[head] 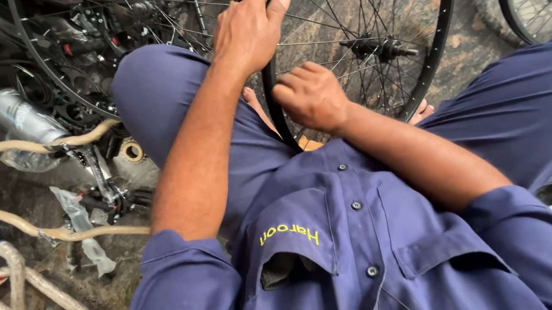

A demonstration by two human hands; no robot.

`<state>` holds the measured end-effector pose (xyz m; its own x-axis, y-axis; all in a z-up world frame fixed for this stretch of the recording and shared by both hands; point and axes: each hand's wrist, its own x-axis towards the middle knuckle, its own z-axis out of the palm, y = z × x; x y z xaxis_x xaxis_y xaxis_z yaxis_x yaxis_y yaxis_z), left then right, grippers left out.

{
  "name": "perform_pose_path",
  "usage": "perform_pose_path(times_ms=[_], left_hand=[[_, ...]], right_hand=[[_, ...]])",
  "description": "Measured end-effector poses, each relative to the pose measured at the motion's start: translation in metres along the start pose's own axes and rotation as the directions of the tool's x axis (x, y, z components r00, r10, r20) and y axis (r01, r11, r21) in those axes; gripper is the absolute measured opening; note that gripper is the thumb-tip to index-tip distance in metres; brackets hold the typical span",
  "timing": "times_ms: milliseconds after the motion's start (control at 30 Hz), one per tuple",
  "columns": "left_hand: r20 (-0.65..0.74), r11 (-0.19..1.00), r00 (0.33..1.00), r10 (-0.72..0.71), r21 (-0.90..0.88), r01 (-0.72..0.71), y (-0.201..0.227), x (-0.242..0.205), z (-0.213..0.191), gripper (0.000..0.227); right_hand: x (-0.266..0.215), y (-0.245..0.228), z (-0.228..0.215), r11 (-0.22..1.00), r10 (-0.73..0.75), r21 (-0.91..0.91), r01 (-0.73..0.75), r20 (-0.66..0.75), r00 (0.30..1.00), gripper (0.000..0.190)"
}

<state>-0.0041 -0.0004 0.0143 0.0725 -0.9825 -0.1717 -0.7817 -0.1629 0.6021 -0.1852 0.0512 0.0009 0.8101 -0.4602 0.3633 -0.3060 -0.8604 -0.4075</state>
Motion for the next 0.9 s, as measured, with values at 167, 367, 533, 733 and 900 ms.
perform_pose_path(times_ms=[167, 367, 533, 733, 900], left_hand=[[-0.016, 0.996, 0.997, 0.071, -0.053, -0.072, -0.002, 0.001, -0.002, 0.048], [0.030, 0.998, 0.998, 0.064, -0.003, -0.064, -0.003, 0.005, -0.001, 0.046], [0.002, 0.997, 0.997, 0.072, 0.009, -0.072, -0.007, 0.003, 0.001, 0.047], [-0.041, 0.997, 0.996, 0.079, 0.022, -0.078, -0.007, 0.007, 0.003, 0.044], [0.067, 0.999, 0.997, -0.050, 0.000, 0.050, 0.001, 0.000, -0.003, 0.045]], right_hand=[[0.002, 0.037, -0.032, 0.723, 0.248, 0.465, -0.512, 0.517, 0.819, 0.038], [0.009, 0.065, -0.014, 0.517, 0.080, 0.561, -0.647, 0.721, 0.688, 0.061], [0.008, 0.031, -0.017, 0.839, 0.212, 0.285, -0.464, 0.613, 0.761, 0.053], [-0.003, 0.010, -0.010, 0.972, 0.194, 0.078, -0.222, 0.272, 0.943, 0.028], [-0.006, 0.019, 0.009, 0.921, 0.304, 0.048, -0.385, 0.527, 0.794, 0.031]])
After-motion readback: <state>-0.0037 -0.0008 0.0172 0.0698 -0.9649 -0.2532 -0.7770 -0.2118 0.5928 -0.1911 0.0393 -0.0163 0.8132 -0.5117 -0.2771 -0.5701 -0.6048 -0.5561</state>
